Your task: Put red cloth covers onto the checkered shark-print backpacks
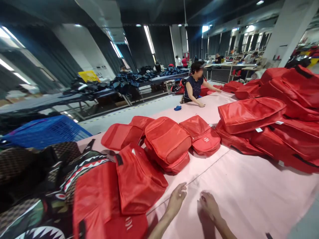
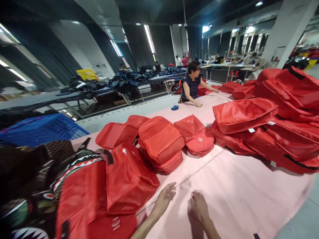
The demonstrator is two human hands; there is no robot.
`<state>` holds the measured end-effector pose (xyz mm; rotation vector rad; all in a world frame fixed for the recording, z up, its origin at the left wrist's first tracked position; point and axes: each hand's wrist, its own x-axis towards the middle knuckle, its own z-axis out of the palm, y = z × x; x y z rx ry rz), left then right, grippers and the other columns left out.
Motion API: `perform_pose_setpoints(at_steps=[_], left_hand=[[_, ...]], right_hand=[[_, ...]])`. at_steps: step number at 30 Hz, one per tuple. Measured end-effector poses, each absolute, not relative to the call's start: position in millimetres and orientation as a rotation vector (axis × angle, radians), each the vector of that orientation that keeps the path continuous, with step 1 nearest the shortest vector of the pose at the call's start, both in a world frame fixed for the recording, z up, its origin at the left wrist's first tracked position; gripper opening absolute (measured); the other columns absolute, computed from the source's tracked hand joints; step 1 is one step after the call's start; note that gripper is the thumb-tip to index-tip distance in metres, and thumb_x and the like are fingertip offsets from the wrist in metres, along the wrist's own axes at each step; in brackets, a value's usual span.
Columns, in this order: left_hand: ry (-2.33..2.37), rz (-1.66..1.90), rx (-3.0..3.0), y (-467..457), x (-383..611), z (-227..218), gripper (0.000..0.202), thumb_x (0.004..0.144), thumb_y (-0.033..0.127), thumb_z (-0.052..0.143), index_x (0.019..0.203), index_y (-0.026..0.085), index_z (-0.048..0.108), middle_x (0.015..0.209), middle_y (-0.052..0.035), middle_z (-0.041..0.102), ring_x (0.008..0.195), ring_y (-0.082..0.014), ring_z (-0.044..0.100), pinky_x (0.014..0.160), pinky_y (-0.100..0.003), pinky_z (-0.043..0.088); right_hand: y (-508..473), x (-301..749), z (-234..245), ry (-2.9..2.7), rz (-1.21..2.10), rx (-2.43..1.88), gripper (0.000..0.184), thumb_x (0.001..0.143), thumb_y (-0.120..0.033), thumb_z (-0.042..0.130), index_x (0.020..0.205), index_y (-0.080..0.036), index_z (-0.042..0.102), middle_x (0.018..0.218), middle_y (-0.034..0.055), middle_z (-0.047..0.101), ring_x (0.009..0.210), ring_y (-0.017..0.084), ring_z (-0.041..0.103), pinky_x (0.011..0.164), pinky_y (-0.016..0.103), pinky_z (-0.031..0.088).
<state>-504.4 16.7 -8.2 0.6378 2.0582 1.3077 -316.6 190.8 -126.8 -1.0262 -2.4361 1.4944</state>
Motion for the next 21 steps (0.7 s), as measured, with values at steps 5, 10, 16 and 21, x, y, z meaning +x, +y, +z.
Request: perform_pose_setpoints(at_steps=[5, 10, 16, 21], left_hand=[[2.675, 0.94, 1.372, 116.8, -552.8, 60.5, 0.048, 0.108, 0.026, 0.052, 0.149, 0.02, 0.076, 0.155, -0.0191, 0.074, 0.152, -0.036, 0.062, 0.131, -0.059, 0.046], [3.099, 0.232, 1.064, 189.7, -620.7, 123.8, 0.08, 0.107, 0.027, 0.067, 0.18, 0.013, 0.038, 0.179, -0.0315, 0.044, 0.163, -0.05, 0.045, 0.129, -0.072, 0.038], [2.923, 0.014, 0.898, 167.0, -631.6, 135.8, 0.054, 0.116, 0.024, 0.041, 0.166, 0.011, 0.058, 0.128, -0.0259, 0.081, 0.118, -0.0415, 0.077, 0.101, -0.05, 0.057], [2.803, 0.023, 1.012, 106.3, -557.1, 135.4, 0.058, 0.11, 0.015, 0.048, 0.165, 0.023, 0.063, 0.148, -0.0177, 0.079, 0.127, -0.0333, 0.078, 0.104, -0.042, 0.06]], right_hand=[[173.8, -153.6, -139.3, -1.919, 1.815, -1.579, 0.061, 0.086, -0.088, 0.065, 0.074, -0.03, 0.073, 0.075, 0.0146, 0.078, 0.08, 0.036, 0.079, 0.079, 0.044, 0.063], [160.2, -136.8, -140.8, -1.204, 2.219, -1.876, 0.074, 0.081, -0.096, 0.068, 0.068, -0.024, 0.063, 0.05, 0.0057, 0.06, 0.04, 0.016, 0.053, 0.044, 0.026, 0.04], [174.1, -149.2, -132.7, -1.094, 2.269, -1.896, 0.063, 0.089, -0.079, 0.075, 0.072, -0.019, 0.066, 0.052, 0.0076, 0.064, 0.038, 0.014, 0.055, 0.042, 0.023, 0.04], [180.5, -140.7, -137.4, -1.214, 2.313, -1.811, 0.063, 0.083, -0.083, 0.076, 0.071, -0.022, 0.067, 0.06, 0.0105, 0.071, 0.046, 0.021, 0.066, 0.046, 0.027, 0.046]])
